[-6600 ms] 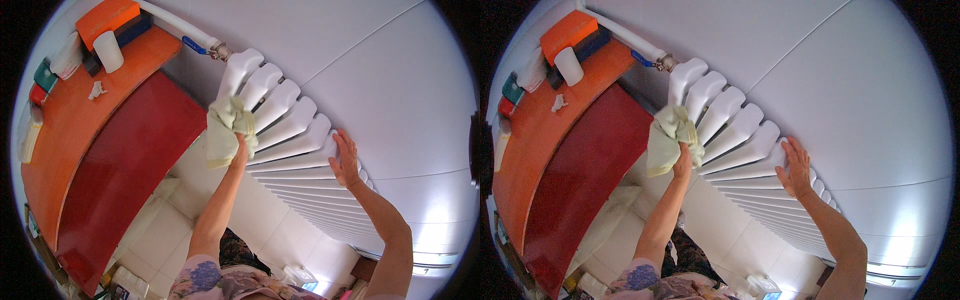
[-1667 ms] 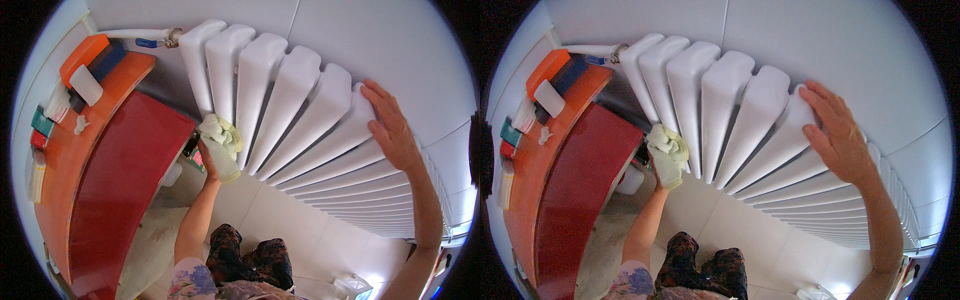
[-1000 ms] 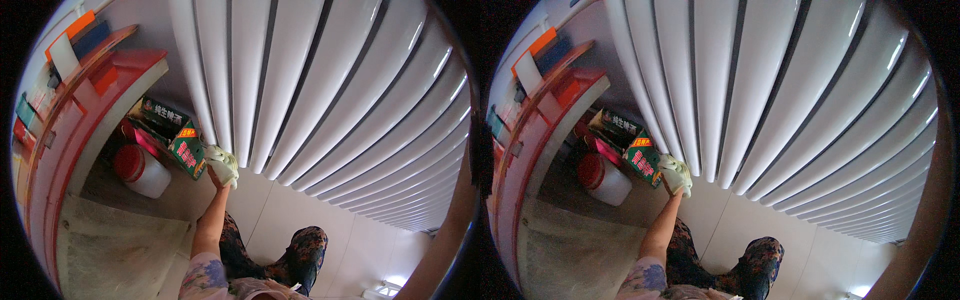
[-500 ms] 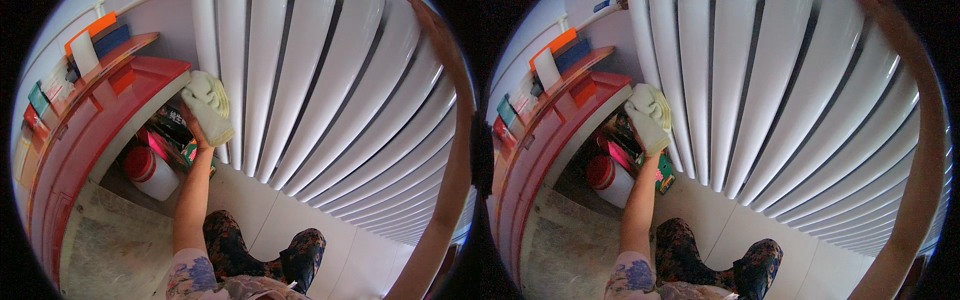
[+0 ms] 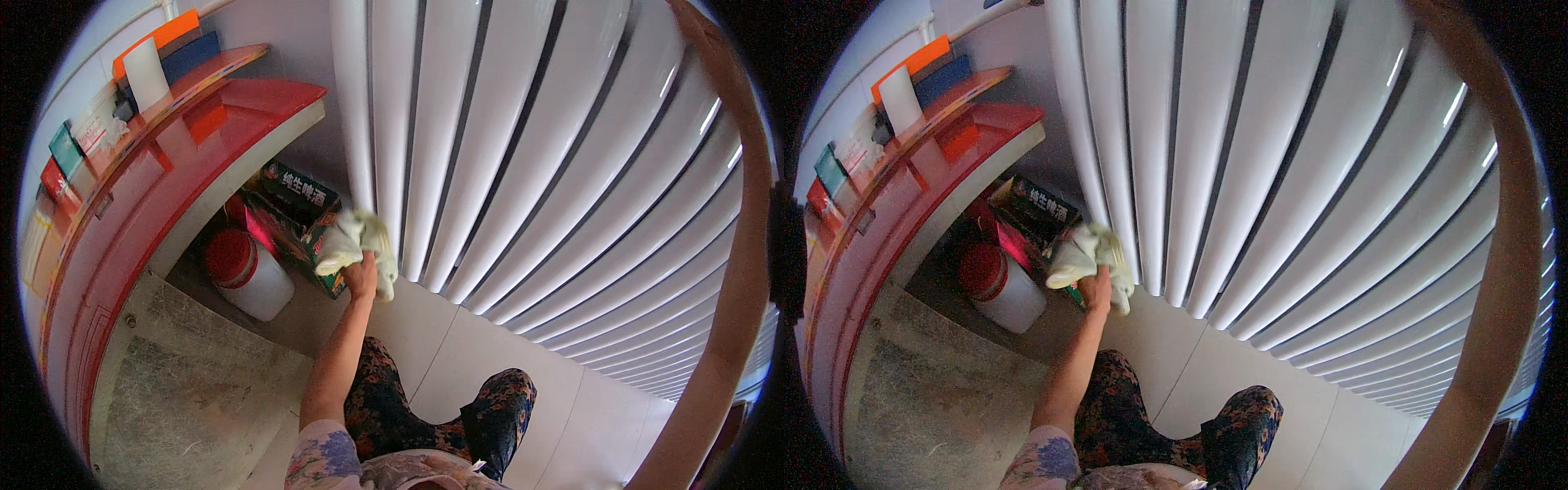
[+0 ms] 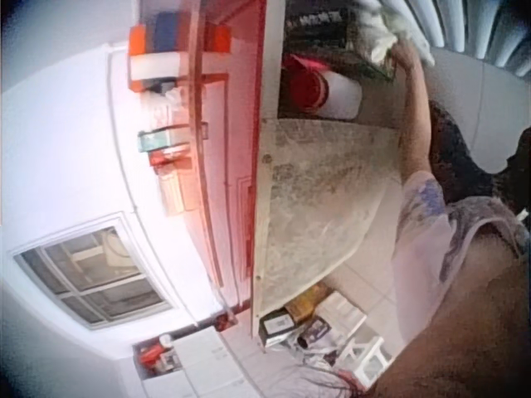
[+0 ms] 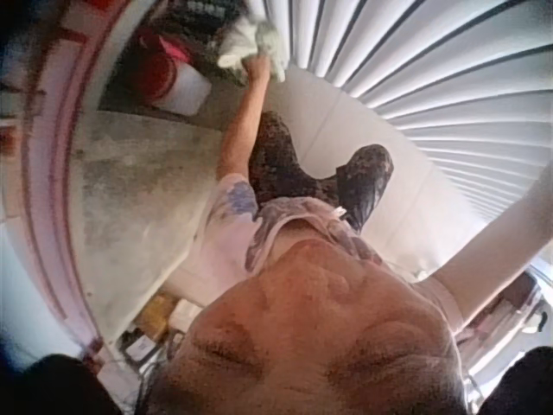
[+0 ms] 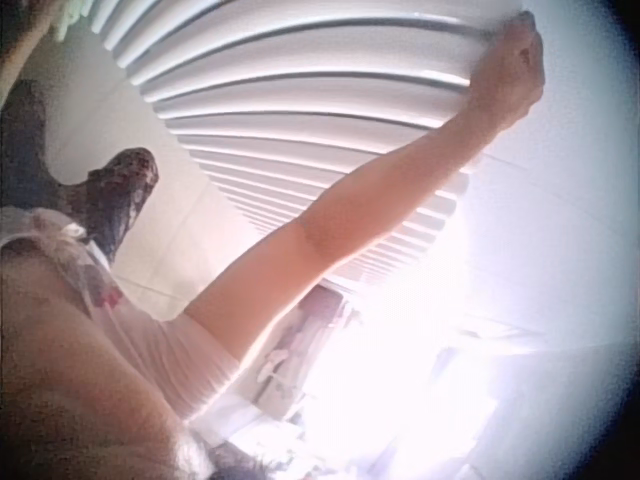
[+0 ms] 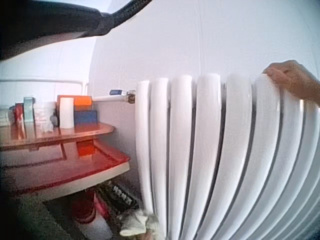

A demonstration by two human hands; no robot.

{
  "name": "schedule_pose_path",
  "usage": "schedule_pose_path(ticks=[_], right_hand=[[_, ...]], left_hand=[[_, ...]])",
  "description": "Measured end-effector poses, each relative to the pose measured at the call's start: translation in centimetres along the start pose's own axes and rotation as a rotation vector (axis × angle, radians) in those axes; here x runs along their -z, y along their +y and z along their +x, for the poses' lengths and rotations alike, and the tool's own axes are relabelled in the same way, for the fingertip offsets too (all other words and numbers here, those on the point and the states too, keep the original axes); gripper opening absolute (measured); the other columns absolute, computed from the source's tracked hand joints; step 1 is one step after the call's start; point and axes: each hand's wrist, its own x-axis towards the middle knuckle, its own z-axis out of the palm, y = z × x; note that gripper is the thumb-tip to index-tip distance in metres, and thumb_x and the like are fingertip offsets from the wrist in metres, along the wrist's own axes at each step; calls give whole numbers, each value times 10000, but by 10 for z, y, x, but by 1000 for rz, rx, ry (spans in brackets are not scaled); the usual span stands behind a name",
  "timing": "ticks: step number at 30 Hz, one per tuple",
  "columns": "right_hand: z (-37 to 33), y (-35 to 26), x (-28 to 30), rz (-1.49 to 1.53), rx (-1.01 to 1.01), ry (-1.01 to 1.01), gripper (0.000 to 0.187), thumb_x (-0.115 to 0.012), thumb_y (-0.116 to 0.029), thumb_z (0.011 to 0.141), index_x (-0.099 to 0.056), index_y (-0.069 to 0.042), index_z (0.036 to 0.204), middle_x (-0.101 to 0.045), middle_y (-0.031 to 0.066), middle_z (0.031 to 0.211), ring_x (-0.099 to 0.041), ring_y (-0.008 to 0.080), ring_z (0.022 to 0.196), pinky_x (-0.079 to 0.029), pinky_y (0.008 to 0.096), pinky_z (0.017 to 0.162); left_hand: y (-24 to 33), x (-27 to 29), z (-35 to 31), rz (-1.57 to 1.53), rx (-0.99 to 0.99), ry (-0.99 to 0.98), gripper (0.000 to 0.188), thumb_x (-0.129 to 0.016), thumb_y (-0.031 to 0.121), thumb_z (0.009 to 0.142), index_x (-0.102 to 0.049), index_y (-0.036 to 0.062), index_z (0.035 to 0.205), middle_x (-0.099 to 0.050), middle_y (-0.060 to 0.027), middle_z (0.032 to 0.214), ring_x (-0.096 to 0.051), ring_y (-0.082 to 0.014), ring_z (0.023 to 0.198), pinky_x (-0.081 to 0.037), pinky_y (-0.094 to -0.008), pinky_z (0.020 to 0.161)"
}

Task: The person wipes a white radiator with a cloth, moving from the top to the bottom and covering the entire length of the unit. The person also wipes the adjacent wall and the floor area near the radiator.

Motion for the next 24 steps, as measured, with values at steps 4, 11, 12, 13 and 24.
schedule_pose_path(ticks=[4, 11, 12, 13, 24], right_hand=[[-11, -6, -1, -24, 12, 75, 447, -454, -455, 938, -681, -102, 1091, -683, 155, 1006, -633, 295, 919, -491, 456, 856], [-14, 7, -2, -42, 70, 140, 357, -437, -323, 981, -689, -78, 1042, -694, 140, 933, -650, 264, 838, -510, 451, 793], [-10, 1, -9, -12, 54, 118, 358, -434, -323, 982, -686, -76, 1044, -693, 136, 938, -648, 263, 841, -507, 445, 799], [-10, -2, -12, 9, 35, 102, 359, -432, -323, 983, -683, -75, 1045, -692, 132, 943, -646, 263, 844, -505, 439, 805], [4, 13, -12, -64, 69, 101, 404, -412, -371, 988, -686, -76, 1016, -699, 113, 900, -648, 247, 779, -517, 416, 772]], left_hand=[[131, 6, 15, 458, -818, 233, 580, -582, 266, 888, -368, 3, 1359, -438, -199, 1366, -464, -316, 1205, -351, -385, 1031], [114, -43, 40, -177, -648, 99, 494, -518, 377, 935, -448, 22, 1272, -455, -169, 1252, -502, -305, 1101, -437, -431, 928], [81, -30, 33, -242, -531, 90, 492, -504, 393, 942, -460, 16, 1255, -484, -157, 1210, -521, -288, 1080, -451, -415, 909], [53, -18, 21, -315, -416, 76, 493, -490, 409, 948, -472, 11, 1238, -513, -144, 1167, -540, -272, 1059, -466, -399, 891], [229, 0, 12, -533, -531, -93, 429, -546, 297, 938, -479, 69, 1296, -482, -108, 1247, -491, -226, 1138, -393, -379, 979]])
